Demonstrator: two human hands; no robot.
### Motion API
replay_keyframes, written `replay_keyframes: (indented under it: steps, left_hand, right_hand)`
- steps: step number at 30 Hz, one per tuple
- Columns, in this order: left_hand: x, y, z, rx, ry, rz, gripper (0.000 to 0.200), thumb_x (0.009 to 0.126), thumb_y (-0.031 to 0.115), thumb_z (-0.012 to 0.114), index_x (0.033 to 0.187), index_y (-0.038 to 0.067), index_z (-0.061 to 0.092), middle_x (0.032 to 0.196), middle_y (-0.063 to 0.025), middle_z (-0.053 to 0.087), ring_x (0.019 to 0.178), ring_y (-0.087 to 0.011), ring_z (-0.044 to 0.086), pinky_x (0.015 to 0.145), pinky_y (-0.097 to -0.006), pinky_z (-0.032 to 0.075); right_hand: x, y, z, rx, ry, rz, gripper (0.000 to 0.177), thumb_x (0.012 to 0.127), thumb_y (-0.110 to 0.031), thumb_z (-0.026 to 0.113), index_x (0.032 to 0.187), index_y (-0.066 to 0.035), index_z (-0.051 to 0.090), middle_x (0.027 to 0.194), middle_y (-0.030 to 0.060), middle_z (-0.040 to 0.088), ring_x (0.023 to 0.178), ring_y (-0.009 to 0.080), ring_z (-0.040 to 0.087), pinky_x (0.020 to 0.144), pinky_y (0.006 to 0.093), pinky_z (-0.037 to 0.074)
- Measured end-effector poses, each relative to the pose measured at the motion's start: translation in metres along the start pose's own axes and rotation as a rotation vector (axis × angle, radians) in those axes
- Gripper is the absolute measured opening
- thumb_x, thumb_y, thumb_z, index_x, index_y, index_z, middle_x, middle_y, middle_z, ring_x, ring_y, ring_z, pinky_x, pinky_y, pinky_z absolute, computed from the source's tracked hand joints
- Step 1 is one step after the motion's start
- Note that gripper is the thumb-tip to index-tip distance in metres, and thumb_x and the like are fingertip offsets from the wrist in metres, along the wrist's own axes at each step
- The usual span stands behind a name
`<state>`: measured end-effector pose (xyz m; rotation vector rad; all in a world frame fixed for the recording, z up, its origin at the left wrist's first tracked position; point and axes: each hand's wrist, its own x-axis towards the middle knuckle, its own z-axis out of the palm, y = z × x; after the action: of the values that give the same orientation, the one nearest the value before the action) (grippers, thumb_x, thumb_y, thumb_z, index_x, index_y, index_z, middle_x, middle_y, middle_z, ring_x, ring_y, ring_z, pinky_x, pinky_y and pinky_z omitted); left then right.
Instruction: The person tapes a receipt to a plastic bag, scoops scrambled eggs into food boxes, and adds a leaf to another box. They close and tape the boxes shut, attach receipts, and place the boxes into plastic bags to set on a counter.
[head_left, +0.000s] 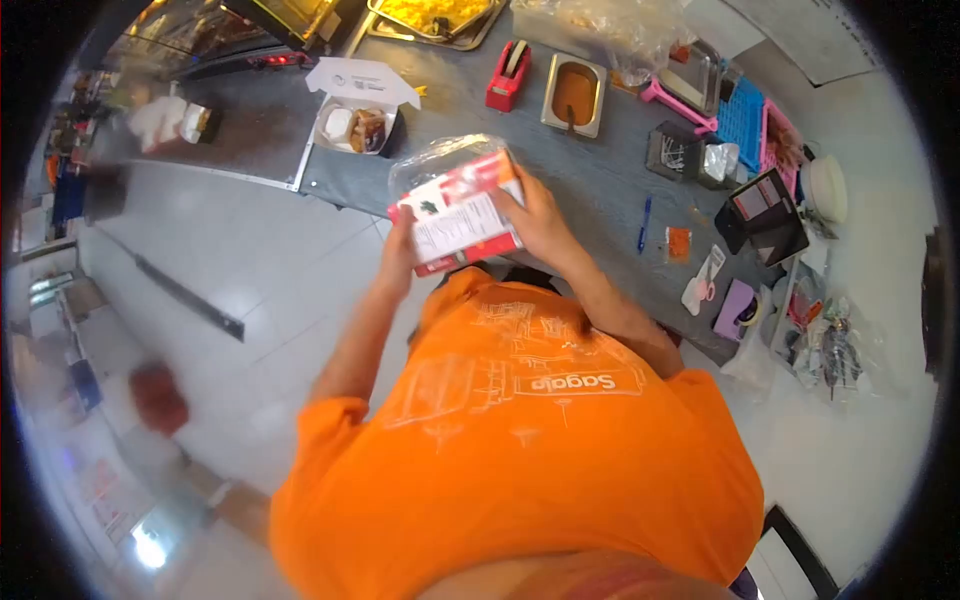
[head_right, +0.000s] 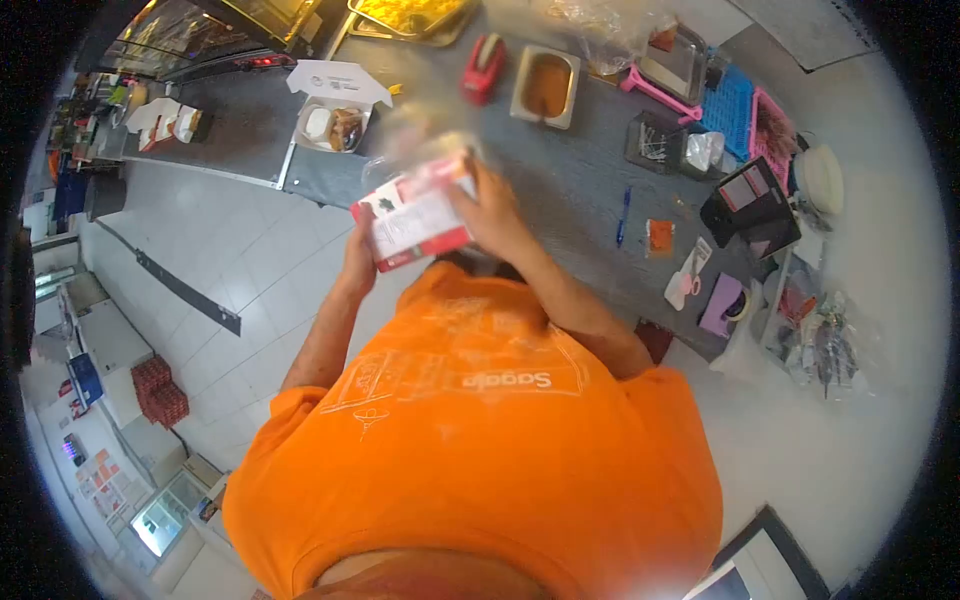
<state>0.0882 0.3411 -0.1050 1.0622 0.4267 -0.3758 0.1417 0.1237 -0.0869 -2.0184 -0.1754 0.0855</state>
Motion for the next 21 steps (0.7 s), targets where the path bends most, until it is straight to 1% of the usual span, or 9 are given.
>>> replay_keyframes:
  steps: [3, 9, 12, 14, 15, 17, 19, 20, 21]
  left_hand:
    - [0.035, 0.001, -0.043, 0.090, 0.007, 0.012, 0.068, 0.091, 0.058, 0.041, 0.134, 0.005, 0.040, 0.128, -0.0096, 0.053, 0.117, -0.0217, 0.051, 0.100, -0.0359, 0.038]
    - [0.095, -0.053, -0.094, 0.207, 0.091, -0.047, 0.073, 0.089, 0.064, 0.037, 0.137, 0.010, 0.037, 0.133, -0.0070, 0.049, 0.115, -0.0212, 0.051, 0.100, -0.0408, 0.035]
    - [0.117, -0.089, -0.145, 0.462, 0.509, 0.207, 0.059, 0.089, 0.050, 0.051, 0.125, 0.003, 0.050, 0.114, -0.0119, 0.058, 0.102, -0.0229, 0.056, 0.082, -0.0377, 0.045]
    - [0.109, -0.087, -0.124, 0.338, 0.499, 0.056, 0.052, 0.088, 0.044, 0.055, 0.120, 0.002, 0.053, 0.108, -0.0114, 0.060, 0.100, -0.0223, 0.056, 0.081, -0.0370, 0.045]
    - [0.101, -0.084, -0.116, 0.220, 0.491, -0.102, 0.046, 0.087, 0.038, 0.059, 0.115, 0.002, 0.057, 0.101, -0.0108, 0.062, 0.097, -0.0218, 0.057, 0.079, -0.0362, 0.045]
    - [0.113, -0.092, -0.128, 0.256, 0.329, -0.071, 0.038, 0.085, 0.032, 0.062, 0.108, 0.003, 0.057, 0.091, -0.0095, 0.060, 0.084, -0.0188, 0.059, 0.067, -0.0317, 0.047]
    - [0.130, -0.093, -0.135, 0.409, 0.329, 0.316, 0.023, 0.084, 0.024, 0.062, 0.095, 0.004, 0.058, 0.078, -0.0067, 0.057, 0.066, -0.0156, 0.056, 0.052, -0.0266, 0.044]
    - [0.104, -0.055, -0.100, -0.030, 0.407, 0.185, 0.015, 0.085, 0.020, 0.060, 0.084, 0.005, 0.055, 0.067, -0.0021, 0.051, 0.051, -0.0130, 0.049, 0.043, -0.0246, 0.038]
    - [0.085, -0.027, -0.082, -0.024, 0.394, 0.181, 0.015, 0.085, 0.020, 0.060, 0.084, 0.005, 0.055, 0.067, -0.0021, 0.051, 0.051, -0.0130, 0.049, 0.043, -0.0246, 0.038]
  right_hand:
    - [0.059, 0.034, 0.044, 0.125, -0.221, 0.139, 0.047, 0.087, -0.037, 0.054, 0.122, -0.005, 0.053, 0.111, 0.0231, 0.059, 0.106, 0.0336, 0.057, 0.091, 0.0378, 0.043]
    - [0.106, 0.119, 0.067, 0.168, -0.305, 0.139, 0.054, 0.089, -0.045, 0.053, 0.122, -0.002, 0.055, 0.103, 0.0151, 0.065, 0.093, 0.0201, 0.062, 0.083, 0.0331, 0.046]
    - [0.107, 0.116, 0.055, 0.017, -0.142, 0.384, 0.051, 0.087, -0.048, 0.055, 0.111, -0.003, 0.063, 0.100, 0.0113, 0.067, 0.091, 0.0200, 0.062, 0.083, 0.0325, 0.047]
    - [0.103, 0.142, 0.063, -0.052, 0.303, 0.393, 0.047, 0.085, -0.049, 0.058, 0.095, -0.004, 0.070, 0.091, 0.0083, 0.069, 0.084, 0.0189, 0.063, 0.076, 0.0332, 0.049]
    - [0.098, 0.153, 0.064, -0.055, 0.305, 0.398, 0.047, 0.085, -0.049, 0.058, 0.095, -0.004, 0.070, 0.091, 0.0083, 0.069, 0.084, 0.0189, 0.063, 0.076, 0.0332, 0.049]
    - [0.092, 0.174, 0.064, 0.228, -0.107, 0.636, 0.043, 0.082, -0.047, 0.062, 0.090, -0.006, 0.071, 0.081, 0.0081, 0.068, 0.072, 0.0170, 0.062, 0.065, 0.0336, 0.049]
    - [0.099, 0.174, 0.061, 0.165, -0.025, 0.629, 0.034, 0.080, -0.040, 0.066, 0.085, -0.007, 0.070, 0.073, 0.0065, 0.066, 0.064, 0.0144, 0.060, 0.056, 0.0313, 0.047]
    - [0.097, 0.154, 0.053, 0.174, 0.025, 0.549, 0.030, 0.079, -0.037, 0.068, 0.081, -0.007, 0.068, 0.070, 0.0048, 0.064, 0.063, 0.0144, 0.060, 0.055, 0.0303, 0.047]
    - [0.094, 0.130, 0.045, 0.181, 0.076, 0.470, 0.026, 0.078, -0.033, 0.070, 0.077, -0.007, 0.066, 0.067, 0.0032, 0.062, 0.061, 0.0144, 0.060, 0.054, 0.0293, 0.046]
